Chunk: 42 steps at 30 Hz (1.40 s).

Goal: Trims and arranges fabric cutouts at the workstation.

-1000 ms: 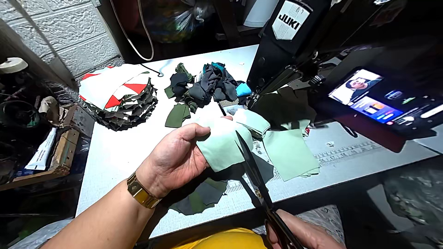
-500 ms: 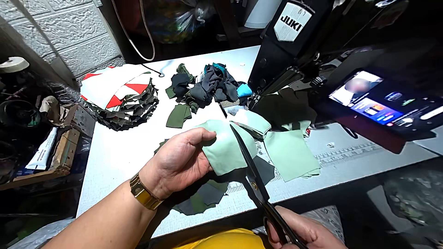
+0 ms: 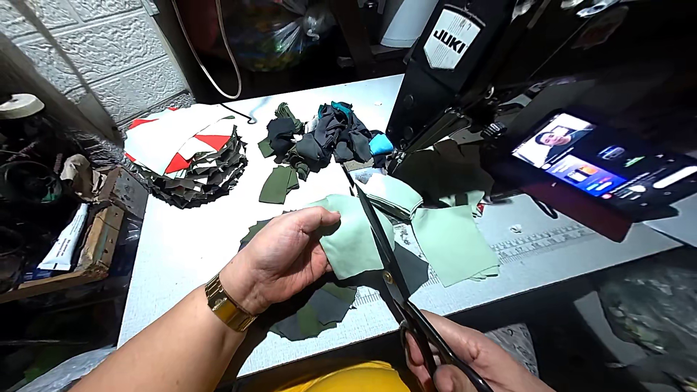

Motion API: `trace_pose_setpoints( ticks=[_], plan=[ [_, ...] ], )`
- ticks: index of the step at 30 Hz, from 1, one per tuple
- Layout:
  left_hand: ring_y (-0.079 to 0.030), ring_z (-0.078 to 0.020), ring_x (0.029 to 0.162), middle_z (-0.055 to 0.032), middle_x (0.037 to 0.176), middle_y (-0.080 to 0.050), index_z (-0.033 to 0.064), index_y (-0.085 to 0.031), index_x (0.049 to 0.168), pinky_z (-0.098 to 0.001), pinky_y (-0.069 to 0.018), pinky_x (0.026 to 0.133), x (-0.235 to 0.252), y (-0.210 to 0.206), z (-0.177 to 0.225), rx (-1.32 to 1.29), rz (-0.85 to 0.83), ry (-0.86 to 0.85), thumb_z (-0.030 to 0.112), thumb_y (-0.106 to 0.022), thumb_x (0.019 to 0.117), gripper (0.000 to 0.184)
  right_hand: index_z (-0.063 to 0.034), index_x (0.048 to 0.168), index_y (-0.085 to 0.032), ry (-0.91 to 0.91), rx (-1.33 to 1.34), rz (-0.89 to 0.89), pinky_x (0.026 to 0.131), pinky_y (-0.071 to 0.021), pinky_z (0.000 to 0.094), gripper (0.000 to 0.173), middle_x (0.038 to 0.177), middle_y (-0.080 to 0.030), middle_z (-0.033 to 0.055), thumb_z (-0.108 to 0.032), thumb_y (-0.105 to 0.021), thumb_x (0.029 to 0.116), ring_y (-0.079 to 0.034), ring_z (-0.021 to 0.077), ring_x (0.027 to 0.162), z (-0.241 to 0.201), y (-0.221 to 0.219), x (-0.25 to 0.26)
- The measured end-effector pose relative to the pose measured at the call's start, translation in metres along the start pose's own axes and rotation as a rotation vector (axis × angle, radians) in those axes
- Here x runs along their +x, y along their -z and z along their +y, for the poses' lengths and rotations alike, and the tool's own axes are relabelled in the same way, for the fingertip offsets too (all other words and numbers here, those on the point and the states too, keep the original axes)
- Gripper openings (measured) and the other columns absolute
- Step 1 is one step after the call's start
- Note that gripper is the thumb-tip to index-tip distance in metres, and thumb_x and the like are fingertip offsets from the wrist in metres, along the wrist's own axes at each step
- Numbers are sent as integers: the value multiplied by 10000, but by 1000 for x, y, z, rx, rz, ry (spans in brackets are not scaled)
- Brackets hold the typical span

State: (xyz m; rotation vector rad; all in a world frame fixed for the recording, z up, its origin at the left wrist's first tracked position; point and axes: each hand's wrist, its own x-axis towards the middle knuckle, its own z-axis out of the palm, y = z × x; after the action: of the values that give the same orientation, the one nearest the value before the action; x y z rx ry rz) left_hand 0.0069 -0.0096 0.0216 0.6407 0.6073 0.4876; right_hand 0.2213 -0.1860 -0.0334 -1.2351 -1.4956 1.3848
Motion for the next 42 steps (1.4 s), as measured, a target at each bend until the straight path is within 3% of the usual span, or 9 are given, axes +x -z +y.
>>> trace_pose_setpoints(
  ticks=[3, 8, 14, 21, 24, 26, 29, 37, 42],
  plan=[
    [-719, -188, 931, -144, 1065, -698, 44, -602, 1217, -329, -603, 826, 1, 1, 0, 7, 10, -9, 238, -439, 1075, 290, -115, 984, -597, -15, 64, 62, 546, -520, 228, 360, 781, -587, -41, -473, -638, 994, -587, 43, 627, -4, -4, -1],
    [-682, -284, 1159, -219, 1305, -650, 3, -487, 1454, -393, -550, 1006, 2, 0, 7, 89, -62, -30, 228, -263, 1127, 456, -136, 1015, -606, -18, 39, 161, 547, -556, 231, 349, 810, -613, -63, -483, -637, 988, -617, 40, 634, -11, 5, -9],
    [-733, -296, 1042, -231, 1192, -700, -24, -575, 1330, -390, -611, 902, 0, 7, 25, 79, 131, -211, 116, -398, 1090, 330, -82, 1128, -607, -97, -250, 295, 669, -577, 265, 348, 889, -650, -55, -395, -660, 986, -652, 50, 754, -27, 60, -50],
    [-739, -193, 856, -137, 983, -733, 6, -645, 1207, -324, -629, 792, -2, 5, 24, 301, 187, -342, 65, -548, 1042, 201, 7, 1039, -622, -296, -462, 645, 572, -545, 233, 169, 737, -624, -11, -104, -633, 911, -619, 55, 603, -30, 106, -85],
    [-737, -195, 835, -136, 962, -734, -3, -653, 1163, -327, -632, 772, -2, 3, 22, 412, 186, -387, 50, -576, 1026, 166, -12, 1010, -649, -329, -620, 750, 544, -523, 352, 261, 738, -631, 62, -179, -780, 858, -599, 150, 587, -17, 117, -86],
    [-736, -207, 833, -145, 958, -732, -7, -667, 1125, -344, -634, 777, 0, 5, 21, 452, 186, -410, 54, -598, 1016, 143, -80, 940, -650, -297, -764, 802, 493, -489, 399, 344, 687, -595, 40, -338, -824, 794, -568, 175, 546, 0, 126, -85],
    [-740, -207, 806, -142, 921, -738, -6, -683, 1061, -357, -641, 768, 1, 7, 19, 490, 208, -448, 38, -640, 986, 97, -111, 894, -639, -325, -895, 849, 485, -462, 471, 332, 664, -575, 49, -380, -820, 823, -553, 215, 539, 7, 129, -73],
    [-728, -170, 762, -100, 883, -745, 41, -733, 999, -303, -631, 720, 0, 12, 15, 634, 185, -583, 45, -694, 948, 64, -69, 934, -656, -490, -1142, 814, 584, -464, 613, 305, 707, -612, 148, -319, -824, 884, -616, 363, 669, -15, 137, -25],
    [-718, -172, 712, -90, 838, -729, 52, -718, 970, -315, -633, 680, -1, 13, 14, 665, 162, -627, 45, -712, 928, 43, -62, 893, -646, -509, -1247, 753, 590, -462, 624, 337, 716, -614, 165, -347, -825, 879, -628, 402, 708, -20, 148, -2]
  ],
)
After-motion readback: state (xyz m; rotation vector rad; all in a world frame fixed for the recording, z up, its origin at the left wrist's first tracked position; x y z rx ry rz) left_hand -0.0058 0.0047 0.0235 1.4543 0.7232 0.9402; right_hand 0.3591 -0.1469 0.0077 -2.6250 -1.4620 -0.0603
